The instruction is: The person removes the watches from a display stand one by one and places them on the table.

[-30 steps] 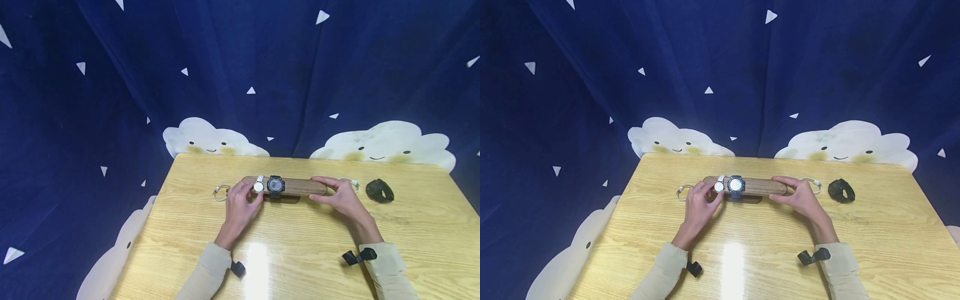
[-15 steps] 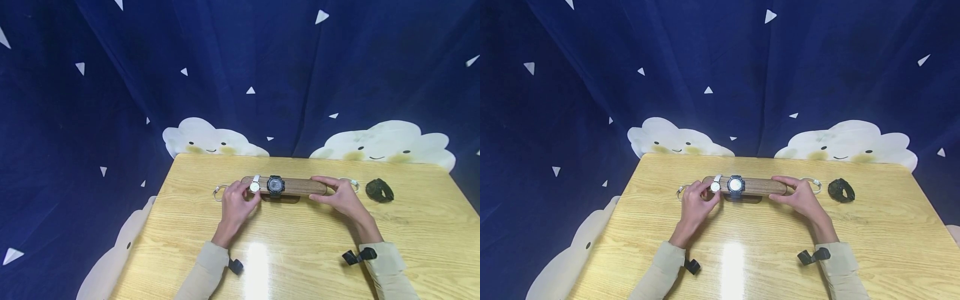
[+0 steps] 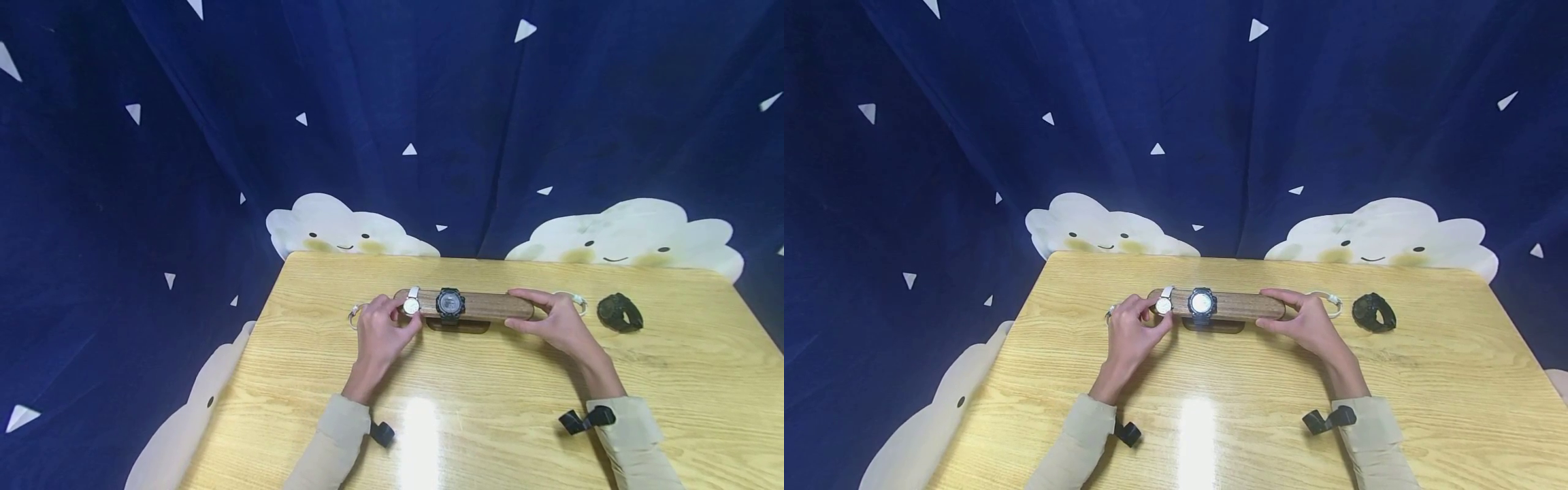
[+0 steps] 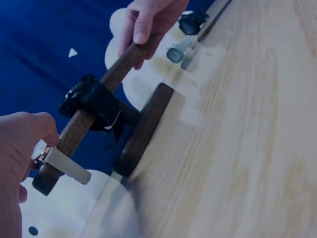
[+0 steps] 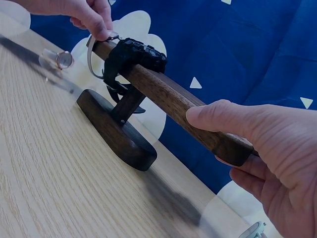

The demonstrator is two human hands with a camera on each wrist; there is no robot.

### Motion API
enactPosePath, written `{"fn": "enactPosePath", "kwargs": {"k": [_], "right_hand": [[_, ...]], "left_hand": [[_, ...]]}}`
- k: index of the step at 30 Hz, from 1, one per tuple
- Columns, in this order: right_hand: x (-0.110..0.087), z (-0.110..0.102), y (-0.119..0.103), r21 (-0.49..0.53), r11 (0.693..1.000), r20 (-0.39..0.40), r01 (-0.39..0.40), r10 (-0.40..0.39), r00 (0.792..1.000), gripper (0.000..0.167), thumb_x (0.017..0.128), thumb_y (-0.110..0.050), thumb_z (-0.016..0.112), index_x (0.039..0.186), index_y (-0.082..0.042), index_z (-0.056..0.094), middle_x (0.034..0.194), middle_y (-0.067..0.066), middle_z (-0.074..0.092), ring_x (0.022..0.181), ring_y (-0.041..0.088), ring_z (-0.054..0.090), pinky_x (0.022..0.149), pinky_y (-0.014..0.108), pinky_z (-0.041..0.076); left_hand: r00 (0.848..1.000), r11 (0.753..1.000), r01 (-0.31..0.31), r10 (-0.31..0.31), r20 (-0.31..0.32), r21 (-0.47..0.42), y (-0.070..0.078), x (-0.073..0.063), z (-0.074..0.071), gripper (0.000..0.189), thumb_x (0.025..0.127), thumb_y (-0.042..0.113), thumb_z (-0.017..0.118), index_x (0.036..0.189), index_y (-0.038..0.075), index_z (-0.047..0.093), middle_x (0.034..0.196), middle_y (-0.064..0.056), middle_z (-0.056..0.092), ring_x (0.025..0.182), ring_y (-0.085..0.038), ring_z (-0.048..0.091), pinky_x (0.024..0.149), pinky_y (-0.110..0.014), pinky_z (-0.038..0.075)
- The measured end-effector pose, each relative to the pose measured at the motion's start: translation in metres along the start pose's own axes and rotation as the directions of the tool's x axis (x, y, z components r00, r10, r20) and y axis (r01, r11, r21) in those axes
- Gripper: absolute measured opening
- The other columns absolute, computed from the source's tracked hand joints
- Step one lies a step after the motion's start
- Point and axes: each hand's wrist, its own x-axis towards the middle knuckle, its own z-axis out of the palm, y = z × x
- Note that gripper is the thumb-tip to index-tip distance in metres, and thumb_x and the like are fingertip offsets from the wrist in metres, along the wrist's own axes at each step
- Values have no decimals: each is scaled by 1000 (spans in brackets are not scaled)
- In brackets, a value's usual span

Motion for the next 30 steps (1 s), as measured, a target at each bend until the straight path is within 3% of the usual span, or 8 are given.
{"fn": "enactPosePath", "kwargs": {"k": [8, 18, 30], "right_hand": [[0, -1, -1, 3, 1000, 7, -9, 9, 1000, 53, 81, -23, 93, 130, -13, 74, 133, 13, 71, 115, -6, 60, 94, 9, 48], [0, -1, -1, 2, 1000, 7, -14, 14, 1000, 53, 81, -23, 92, 130, -13, 74, 133, 13, 71, 115, -6, 59, 94, 8, 47], [-1, 0, -1, 3, 1000, 3, -7, 7, 1000, 53, 81, -22, 92, 130, -14, 74, 132, 11, 71, 114, -5, 60, 90, 10, 49]], "left_hand": [[999, 1000, 3, -3, -39, 0, -5, 3, -4, 33, 75, 27, 87, 100, 5, 83, 63, -1, 61, 57, -9, 46, 62, -28, 47], [999, 999, 44, -44, -26, -6, -11, 6, -11, 31, 74, 26, 88, 94, 4, 82, 66, -5, 64, 59, -11, 49, 62, -30, 46], [991, 991, 134, -134, 22, 6, -20, 9, -18, 29, 73, 26, 86, 91, 4, 81, 68, -9, 65, 60, -12, 48, 64, -32, 48]]}}
